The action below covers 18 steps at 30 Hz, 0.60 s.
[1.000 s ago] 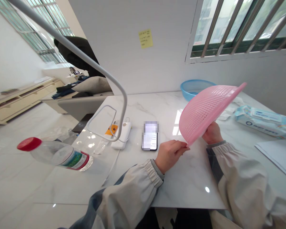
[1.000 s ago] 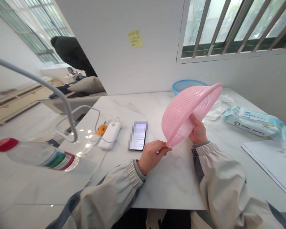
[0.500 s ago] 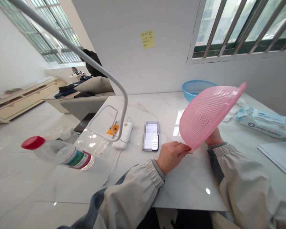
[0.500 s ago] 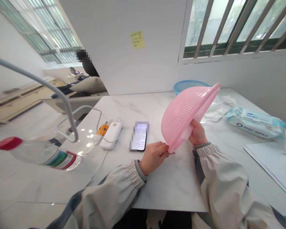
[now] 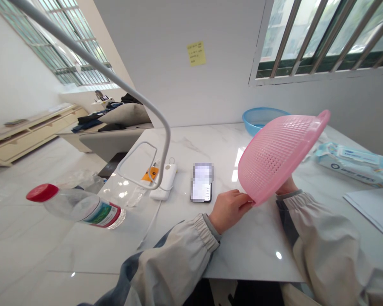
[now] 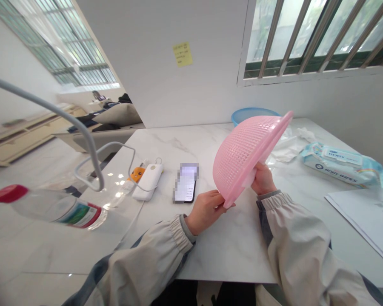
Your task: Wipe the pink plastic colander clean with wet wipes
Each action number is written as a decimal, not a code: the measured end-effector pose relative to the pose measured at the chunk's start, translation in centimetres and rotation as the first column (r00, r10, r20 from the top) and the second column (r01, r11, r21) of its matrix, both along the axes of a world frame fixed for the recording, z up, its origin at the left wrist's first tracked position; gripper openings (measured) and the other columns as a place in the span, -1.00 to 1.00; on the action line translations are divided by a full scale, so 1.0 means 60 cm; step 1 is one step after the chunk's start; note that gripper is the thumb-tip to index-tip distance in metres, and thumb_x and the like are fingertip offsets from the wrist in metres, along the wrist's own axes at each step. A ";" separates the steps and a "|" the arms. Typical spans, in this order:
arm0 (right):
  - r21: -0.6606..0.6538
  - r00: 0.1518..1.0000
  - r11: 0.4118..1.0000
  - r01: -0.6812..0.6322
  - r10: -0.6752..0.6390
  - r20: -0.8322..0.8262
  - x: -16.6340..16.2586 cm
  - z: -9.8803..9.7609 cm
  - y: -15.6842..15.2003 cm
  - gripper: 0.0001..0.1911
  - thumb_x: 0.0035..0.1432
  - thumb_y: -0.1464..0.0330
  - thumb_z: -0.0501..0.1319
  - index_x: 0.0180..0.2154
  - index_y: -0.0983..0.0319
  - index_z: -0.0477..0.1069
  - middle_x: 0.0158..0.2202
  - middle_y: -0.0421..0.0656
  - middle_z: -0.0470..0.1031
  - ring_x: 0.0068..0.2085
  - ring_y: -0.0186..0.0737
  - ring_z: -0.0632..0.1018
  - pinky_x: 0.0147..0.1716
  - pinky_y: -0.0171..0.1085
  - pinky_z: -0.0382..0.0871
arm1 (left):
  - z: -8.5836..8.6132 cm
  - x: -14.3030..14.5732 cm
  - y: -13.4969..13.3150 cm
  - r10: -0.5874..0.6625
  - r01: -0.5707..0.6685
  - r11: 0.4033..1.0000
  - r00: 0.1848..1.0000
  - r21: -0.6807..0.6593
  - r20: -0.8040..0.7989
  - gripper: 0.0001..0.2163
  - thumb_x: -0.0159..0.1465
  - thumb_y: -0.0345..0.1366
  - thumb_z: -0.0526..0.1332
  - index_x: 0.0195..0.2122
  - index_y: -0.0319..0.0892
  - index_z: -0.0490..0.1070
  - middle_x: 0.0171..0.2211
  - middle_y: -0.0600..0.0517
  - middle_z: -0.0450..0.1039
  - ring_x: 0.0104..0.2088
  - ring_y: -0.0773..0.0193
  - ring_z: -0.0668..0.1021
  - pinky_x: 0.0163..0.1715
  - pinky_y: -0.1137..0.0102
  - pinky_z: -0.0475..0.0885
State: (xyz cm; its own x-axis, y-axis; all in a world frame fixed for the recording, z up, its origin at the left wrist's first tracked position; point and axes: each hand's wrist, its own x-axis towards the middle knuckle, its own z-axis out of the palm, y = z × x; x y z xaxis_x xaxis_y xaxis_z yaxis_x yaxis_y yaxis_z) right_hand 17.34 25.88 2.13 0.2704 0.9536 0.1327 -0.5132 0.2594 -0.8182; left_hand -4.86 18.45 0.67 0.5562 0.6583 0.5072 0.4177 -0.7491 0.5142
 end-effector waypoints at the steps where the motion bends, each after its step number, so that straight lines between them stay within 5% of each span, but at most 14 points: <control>1: -0.023 0.999 0.999 0.041 -0.042 -0.028 0.003 -0.002 0.002 -0.72 -0.02 0.26 0.58 -0.26 0.16 0.62 -0.22 -0.16 0.70 -0.15 -0.06 0.71 -0.12 -0.15 0.72 | 0.003 0.000 -0.002 0.014 -0.014 1.000 1.000 -0.012 0.024 -0.73 0.51 -0.09 0.26 -0.16 -0.14 0.67 -0.37 0.01 0.64 -0.36 0.30 0.63 -0.31 0.45 0.48; 11: -0.054 0.946 0.959 0.278 -0.283 -0.161 0.028 -0.018 0.021 -0.71 0.10 0.40 0.50 -0.09 0.22 0.65 -0.02 -0.14 0.70 -0.04 -0.16 0.71 0.02 -0.22 0.69 | 0.018 -0.005 -0.011 0.071 -0.051 0.996 0.950 -0.072 0.305 -0.64 0.54 0.00 0.17 -0.01 -0.21 0.57 -0.48 0.06 0.62 -0.51 0.36 0.58 -0.37 0.47 0.54; 18: -0.062 0.970 0.976 0.210 -0.216 -0.114 0.028 -0.027 0.023 -0.73 0.11 0.38 0.48 -0.11 0.26 0.65 -0.09 -0.10 0.71 -0.10 -0.12 0.71 -0.04 -0.17 0.71 | 0.020 -0.006 -0.009 0.006 -0.019 0.999 0.959 0.043 0.283 -0.61 0.53 0.00 0.20 -0.28 -0.18 0.59 -0.53 0.05 0.58 -0.50 0.36 0.58 -0.38 0.47 0.48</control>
State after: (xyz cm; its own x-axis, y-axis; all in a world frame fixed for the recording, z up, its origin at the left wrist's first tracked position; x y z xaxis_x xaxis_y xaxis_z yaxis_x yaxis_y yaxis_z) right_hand 19.03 27.23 0.52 0.4791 0.8768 0.0418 -0.5450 0.3345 -0.7688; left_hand -5.25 17.93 1.90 0.3775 0.6372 0.6719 0.2692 -0.7697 0.5788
